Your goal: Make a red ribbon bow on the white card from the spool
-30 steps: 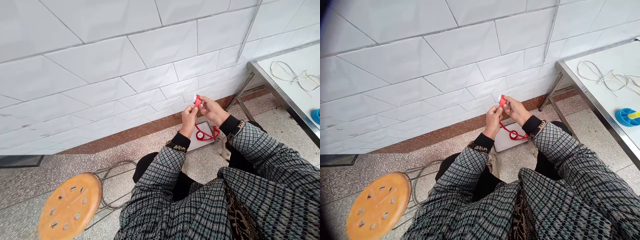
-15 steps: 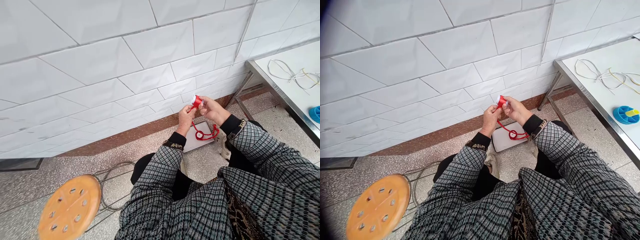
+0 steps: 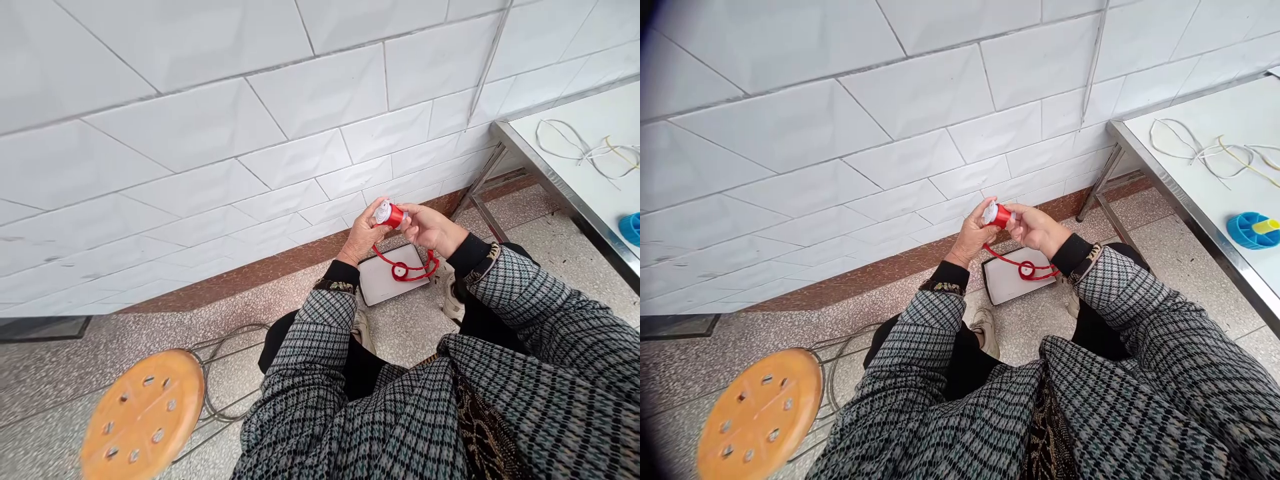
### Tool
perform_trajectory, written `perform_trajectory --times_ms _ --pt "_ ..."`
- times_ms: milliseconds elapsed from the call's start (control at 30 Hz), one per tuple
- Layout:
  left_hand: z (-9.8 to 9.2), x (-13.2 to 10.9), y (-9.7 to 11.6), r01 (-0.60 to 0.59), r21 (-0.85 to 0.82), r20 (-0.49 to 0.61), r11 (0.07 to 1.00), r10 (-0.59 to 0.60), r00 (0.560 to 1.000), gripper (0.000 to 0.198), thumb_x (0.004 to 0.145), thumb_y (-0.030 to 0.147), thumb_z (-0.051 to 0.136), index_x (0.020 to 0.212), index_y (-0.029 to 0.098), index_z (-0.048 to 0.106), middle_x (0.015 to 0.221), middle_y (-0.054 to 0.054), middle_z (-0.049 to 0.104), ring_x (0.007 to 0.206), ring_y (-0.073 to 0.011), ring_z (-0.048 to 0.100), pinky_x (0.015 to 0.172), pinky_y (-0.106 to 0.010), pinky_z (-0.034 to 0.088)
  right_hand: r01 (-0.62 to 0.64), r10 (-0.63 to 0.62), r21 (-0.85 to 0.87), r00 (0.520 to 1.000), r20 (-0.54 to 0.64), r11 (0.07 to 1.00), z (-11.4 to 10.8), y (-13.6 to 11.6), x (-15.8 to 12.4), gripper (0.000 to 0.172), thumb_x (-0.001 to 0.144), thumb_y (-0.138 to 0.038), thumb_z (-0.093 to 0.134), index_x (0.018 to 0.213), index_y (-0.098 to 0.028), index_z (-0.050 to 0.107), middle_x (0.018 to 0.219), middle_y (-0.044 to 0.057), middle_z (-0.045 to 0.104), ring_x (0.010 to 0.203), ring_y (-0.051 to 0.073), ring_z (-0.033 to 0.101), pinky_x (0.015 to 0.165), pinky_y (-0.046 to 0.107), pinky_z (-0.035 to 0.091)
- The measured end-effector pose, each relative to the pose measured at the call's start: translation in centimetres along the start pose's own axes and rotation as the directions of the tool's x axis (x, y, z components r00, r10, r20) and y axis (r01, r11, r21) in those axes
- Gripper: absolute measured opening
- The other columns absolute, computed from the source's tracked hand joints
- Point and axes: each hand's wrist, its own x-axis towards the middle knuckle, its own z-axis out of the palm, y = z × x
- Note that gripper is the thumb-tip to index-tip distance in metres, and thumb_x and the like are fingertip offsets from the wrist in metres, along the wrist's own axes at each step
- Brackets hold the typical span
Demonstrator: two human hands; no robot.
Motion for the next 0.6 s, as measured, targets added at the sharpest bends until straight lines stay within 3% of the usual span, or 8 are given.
perform_trajectory --times_ms 167,267,400,500,600 --pt "0.8 -0.3 0.4 0.017 -0.126 -0.001 0.992 -0.017 1.0 0.09 0.055 0.03 0.099 0.135 0.03 0.058 0.067 0.01 0.059 0.041 -0.0038 0.04 0.043 -0.022 0.028 -0.001 0.002 -0.018 0.998 0.06 1.0 -0.1 0.0 -0.6 0.027 0.113 -0.02 0.048 0.09 -0.016 0.061 0.053 -0.006 0.052 0.033 0.003 0.047 0.031 0.006 0.033" --pt "1.4 -0.4 0.4 -0.021 -0.205 -0.052 0.978 0.01 0.999 0.09 0.056 0.036 0.101 0.134 0.033 0.055 0.064 0.012 0.055 0.038 -0.0033 0.035 0.043 -0.023 0.027 0.183 -0.165 -0.111 0.974 0.157 0.977 -0.1 0.9 -0.8 0.017 0.107 -0.017 0.059 0.093 -0.016 0.066 0.06 -0.003 0.063 0.04 0.005 0.053 0.034 0.008 0.04" --pt "2.4 -0.4 0.3 -0.116 -0.252 -0.15 0.961 0.08 0.985 0.064 0.065 0.05 0.097 0.112 0.027 0.06 0.053 0.013 0.044 0.038 -0.0052 0.034 0.042 -0.023 0.03 0.465 -0.372 -0.303 0.872 0.317 0.832 0.2 2.6 -0.7 0.01 0.101 -0.015 0.071 0.091 -0.015 0.072 0.065 0.002 0.072 0.049 0.009 0.065 0.042 0.011 0.048" --pt "3.0 -0.5 0.1 -0.13 -0.198 -0.189 0.972 0.092 0.978 0.057 0.067 0.054 0.094 0.101 0.023 0.061 0.053 0.012 0.045 0.04 -0.0047 0.032 0.043 -0.024 0.034 0.464 -0.404 -0.248 0.878 0.258 0.85 0.7 2.8 -0.6 0.022 0.107 -0.022 0.065 0.086 -0.015 0.069 0.06 0.002 0.07 0.047 0.009 0.064 0.044 0.013 0.051" --pt "3.0 -0.7 0.1 -0.119 -0.081 -0.168 0.99 0.104 0.98 0.059 0.071 0.051 0.091 0.116 0.024 0.063 0.055 0.011 0.05 0.04 -0.0059 0.033 0.046 -0.026 0.038 0.375 -0.369 -0.042 0.924 0.102 0.926 1.1 1.7 -0.8 0.023 0.113 -0.019 0.052 0.094 -0.016 0.066 0.058 -0.003 0.067 0.041 0.005 0.059 0.041 0.008 0.048"
